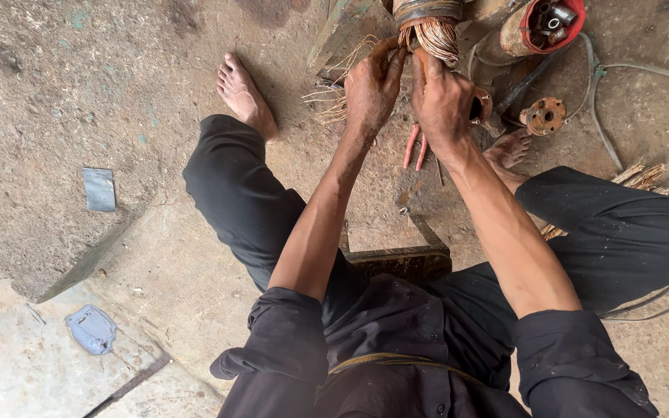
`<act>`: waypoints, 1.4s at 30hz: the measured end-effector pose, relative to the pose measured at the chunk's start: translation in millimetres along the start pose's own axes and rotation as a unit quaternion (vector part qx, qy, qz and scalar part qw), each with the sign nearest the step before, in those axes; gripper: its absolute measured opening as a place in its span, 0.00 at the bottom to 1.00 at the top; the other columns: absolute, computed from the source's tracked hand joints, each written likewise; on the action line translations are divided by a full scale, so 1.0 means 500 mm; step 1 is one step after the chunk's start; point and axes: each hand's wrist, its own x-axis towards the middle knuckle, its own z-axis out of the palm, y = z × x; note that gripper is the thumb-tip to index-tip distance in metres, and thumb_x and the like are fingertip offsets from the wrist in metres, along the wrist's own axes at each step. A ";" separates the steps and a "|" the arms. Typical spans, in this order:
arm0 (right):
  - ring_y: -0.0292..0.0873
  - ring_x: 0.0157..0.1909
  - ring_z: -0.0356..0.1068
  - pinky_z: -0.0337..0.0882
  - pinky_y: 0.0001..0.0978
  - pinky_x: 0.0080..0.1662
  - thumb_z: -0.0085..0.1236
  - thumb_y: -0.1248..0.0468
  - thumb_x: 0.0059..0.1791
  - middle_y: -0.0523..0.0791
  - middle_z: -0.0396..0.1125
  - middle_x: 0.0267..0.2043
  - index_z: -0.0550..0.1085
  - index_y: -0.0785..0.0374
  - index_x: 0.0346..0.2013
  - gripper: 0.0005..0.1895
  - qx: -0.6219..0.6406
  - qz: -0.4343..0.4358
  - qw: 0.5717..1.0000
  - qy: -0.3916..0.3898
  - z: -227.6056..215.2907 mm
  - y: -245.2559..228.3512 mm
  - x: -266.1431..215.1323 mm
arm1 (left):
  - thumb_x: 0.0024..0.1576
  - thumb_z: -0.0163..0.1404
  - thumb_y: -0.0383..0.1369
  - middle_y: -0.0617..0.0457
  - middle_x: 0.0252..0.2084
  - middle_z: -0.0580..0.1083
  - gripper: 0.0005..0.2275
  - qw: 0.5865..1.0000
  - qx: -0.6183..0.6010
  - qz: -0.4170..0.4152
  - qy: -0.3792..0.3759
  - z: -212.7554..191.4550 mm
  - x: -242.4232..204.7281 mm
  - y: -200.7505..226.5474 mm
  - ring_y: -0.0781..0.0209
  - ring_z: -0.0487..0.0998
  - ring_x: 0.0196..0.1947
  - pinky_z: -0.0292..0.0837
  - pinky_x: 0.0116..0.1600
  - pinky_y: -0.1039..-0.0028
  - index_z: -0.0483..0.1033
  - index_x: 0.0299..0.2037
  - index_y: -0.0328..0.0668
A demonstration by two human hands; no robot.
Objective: The person sits on the floor and uses pliers to remove and adjust copper wires from a cylindrical electrical coil mounted on a metal stand. The person repeatedly pulls, twists, and arranges the wires by hand.
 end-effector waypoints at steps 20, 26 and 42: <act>0.45 0.38 0.81 0.83 0.31 0.37 0.50 0.72 0.62 0.54 0.77 0.40 0.74 0.72 0.52 0.07 0.049 0.006 0.996 0.070 -0.035 -0.059 0.015 | 0.64 0.51 0.39 0.57 0.20 0.77 0.15 0.994 -0.057 -0.052 -0.071 -0.019 -0.001 0.000 0.69 0.67 0.15 0.60 0.22 0.69 0.78 0.56 0.42; 0.43 0.40 0.80 0.81 0.28 0.37 0.47 0.69 0.63 0.52 0.76 0.42 0.73 0.71 0.54 0.09 0.008 -0.053 0.995 0.086 -0.041 -0.056 0.021 | 0.63 0.52 0.42 0.56 0.16 0.71 0.16 0.997 -0.033 -0.047 -0.056 -0.031 0.001 0.019 0.70 0.65 0.15 0.57 0.22 0.69 0.80 0.55 0.43; 0.40 0.28 0.78 0.77 0.30 0.28 0.54 0.67 0.61 0.49 0.77 0.32 0.76 0.66 0.49 0.06 0.010 -0.024 0.997 0.078 -0.063 -0.076 0.033 | 0.64 0.52 0.44 0.54 0.18 0.71 0.17 0.994 -0.084 -0.033 -0.060 -0.027 -0.002 0.018 0.68 0.67 0.19 0.62 0.26 0.69 0.80 0.53 0.40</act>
